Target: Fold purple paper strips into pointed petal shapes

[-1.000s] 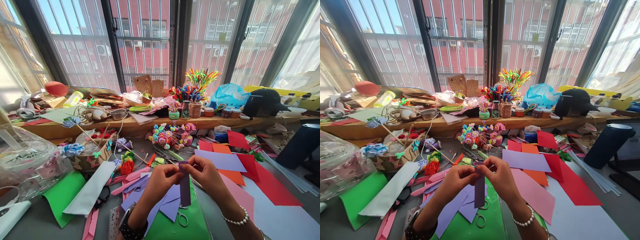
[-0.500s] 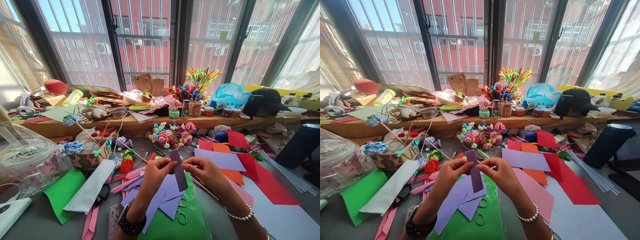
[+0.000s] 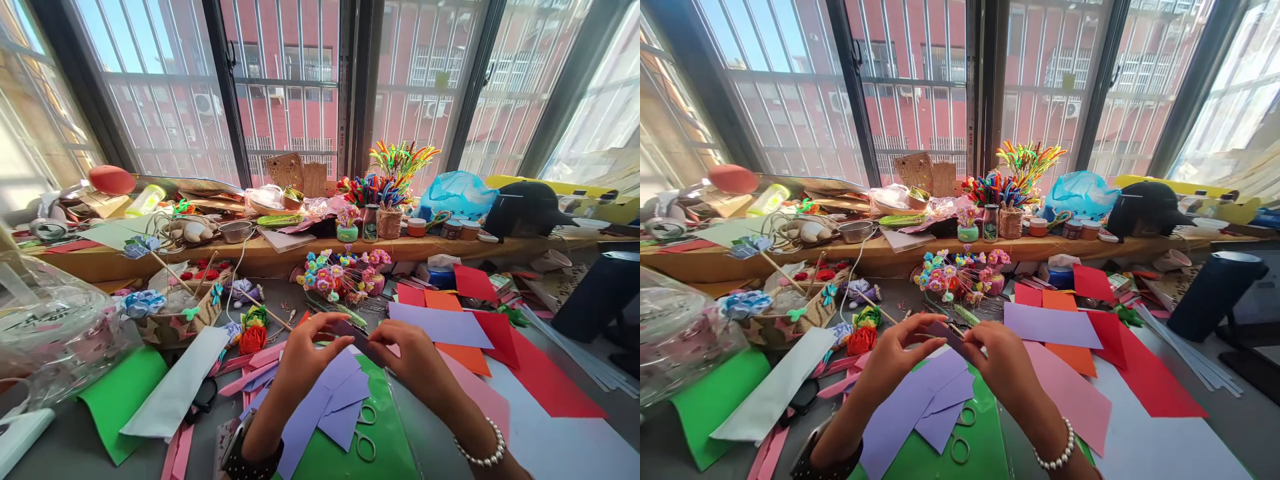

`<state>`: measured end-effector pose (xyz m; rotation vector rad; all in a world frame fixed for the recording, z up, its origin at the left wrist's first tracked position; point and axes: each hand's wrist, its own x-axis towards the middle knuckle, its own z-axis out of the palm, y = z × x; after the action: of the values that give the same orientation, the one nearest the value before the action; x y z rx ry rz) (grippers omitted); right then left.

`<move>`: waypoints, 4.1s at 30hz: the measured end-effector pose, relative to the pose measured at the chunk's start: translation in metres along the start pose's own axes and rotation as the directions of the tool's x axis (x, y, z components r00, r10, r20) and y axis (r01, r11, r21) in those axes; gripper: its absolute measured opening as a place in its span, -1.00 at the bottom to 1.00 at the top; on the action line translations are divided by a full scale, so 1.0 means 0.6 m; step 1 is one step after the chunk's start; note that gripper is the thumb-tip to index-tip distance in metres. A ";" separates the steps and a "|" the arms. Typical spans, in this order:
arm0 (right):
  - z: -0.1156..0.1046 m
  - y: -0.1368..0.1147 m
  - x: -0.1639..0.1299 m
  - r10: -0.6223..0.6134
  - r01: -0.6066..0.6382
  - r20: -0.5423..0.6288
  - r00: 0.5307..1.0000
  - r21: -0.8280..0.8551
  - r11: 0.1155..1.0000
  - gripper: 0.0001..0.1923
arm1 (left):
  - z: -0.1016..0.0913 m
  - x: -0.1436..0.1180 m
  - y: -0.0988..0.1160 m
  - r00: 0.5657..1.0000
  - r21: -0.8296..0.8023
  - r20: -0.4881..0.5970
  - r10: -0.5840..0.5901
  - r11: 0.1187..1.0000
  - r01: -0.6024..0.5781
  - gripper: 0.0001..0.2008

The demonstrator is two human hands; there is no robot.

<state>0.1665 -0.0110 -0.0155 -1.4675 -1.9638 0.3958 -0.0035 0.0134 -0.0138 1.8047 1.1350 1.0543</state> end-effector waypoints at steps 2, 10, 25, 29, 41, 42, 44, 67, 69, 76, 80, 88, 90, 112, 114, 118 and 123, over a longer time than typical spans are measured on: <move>0.000 -0.001 -0.002 -0.039 0.040 0.023 0.999 -0.065 0.997 -0.87 | 0.000 -0.004 0.002 0.995 0.111 0.003 0.101 0.989 -0.101 -0.75; -0.001 -0.012 -0.008 -0.110 0.111 -0.019 0.994 0.061 0.992 -0.89 | 0.010 -0.012 0.008 0.980 0.339 0.027 0.199 0.920 -0.196 -0.91; -0.047 0.043 0.004 0.018 0.001 -0.250 0.968 0.074 0.997 -0.84 | -0.034 -0.003 -0.002 0.955 0.210 -0.239 0.173 0.970 -0.123 -0.88; -0.029 0.008 -0.002 -0.118 0.139 -0.173 0.978 0.117 0.983 -0.84 | 0.001 -0.009 0.007 0.979 0.162 -0.106 0.176 0.974 -0.158 -0.91; -0.024 0.013 0.000 -0.109 0.104 -0.112 0.988 -0.048 0.993 -0.89 | 0.006 -0.012 0.011 0.971 0.218 -0.153 0.183 0.965 -0.147 -0.91; -0.029 0.022 0.002 -0.101 0.094 -0.123 0.987 -0.058 0.994 -0.88 | 0.002 -0.011 0.011 0.969 0.225 -0.170 0.181 0.964 -0.141 -0.90; -0.039 0.039 0.005 -0.078 0.067 -0.152 0.985 -0.082 0.994 -0.86 | -0.004 -0.010 0.010 0.961 0.242 -0.199 0.193 0.960 -0.142 -0.89; -0.015 0.009 -0.002 -0.255 0.247 -0.073 0.964 -0.100 0.964 -0.88 | -0.016 -0.010 0.008 0.935 0.423 0.000 0.355 0.847 -0.322 -0.83; -0.008 0.001 -0.004 -0.299 0.294 -0.045 0.953 -0.096 0.951 -0.86 | -0.003 -0.013 0.009 0.940 0.425 0.130 0.314 0.839 -0.339 -0.84; -0.018 0.007 -0.004 -0.344 0.337 -0.075 0.936 -0.093 0.937 -0.87 | -0.003 -0.014 0.004 0.948 0.400 0.101 0.300 0.861 -0.315 -0.83; -0.047 0.040 -0.001 -0.272 0.239 -0.165 0.948 -0.193 0.951 -0.87 | -0.012 -0.010 -0.003 0.953 0.455 0.029 0.302 0.845 -0.281 -0.83; -0.033 0.023 -0.001 -0.316 0.292 -0.186 0.930 -0.146 0.945 -0.91 | 0.006 -0.011 -0.001 0.941 0.478 0.079 0.330 0.816 -0.326 -0.82; -0.016 0.005 -0.001 -0.359 0.346 -0.110 0.927 -0.122 0.930 -0.89 | 0.003 -0.014 0.005 0.936 0.456 0.120 0.332 0.819 -0.349 -0.81; -0.016 -0.001 -0.005 -0.350 0.340 -0.039 0.936 -0.157 0.927 -0.85 | -0.001 -0.019 0.013 0.930 0.540 0.153 0.334 0.760 -0.362 -0.84; -0.020 0.005 -0.005 -0.343 0.328 -0.065 0.937 -0.169 0.929 -0.86 | 0.002 -0.018 0.009 0.939 0.523 0.125 0.322 0.783 -0.338 -0.84; -0.044 0.038 -0.002 -0.281 0.250 -0.134 0.950 -0.210 0.945 -0.87 | -0.006 -0.014 0.000 0.945 0.501 0.084 0.316 0.807 -0.314 -0.84; -0.069 0.063 -0.003 -0.180 0.111 -0.298 0.937 -0.234 0.966 -0.88 | -0.006 -0.014 0.002 0.949 0.520 0.090 0.303 0.798 -0.304 -0.83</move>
<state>0.2217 -0.0061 -0.0074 -1.4002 -1.8782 -0.1184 -0.0085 0.0056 -0.0136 2.4952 1.2450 0.9712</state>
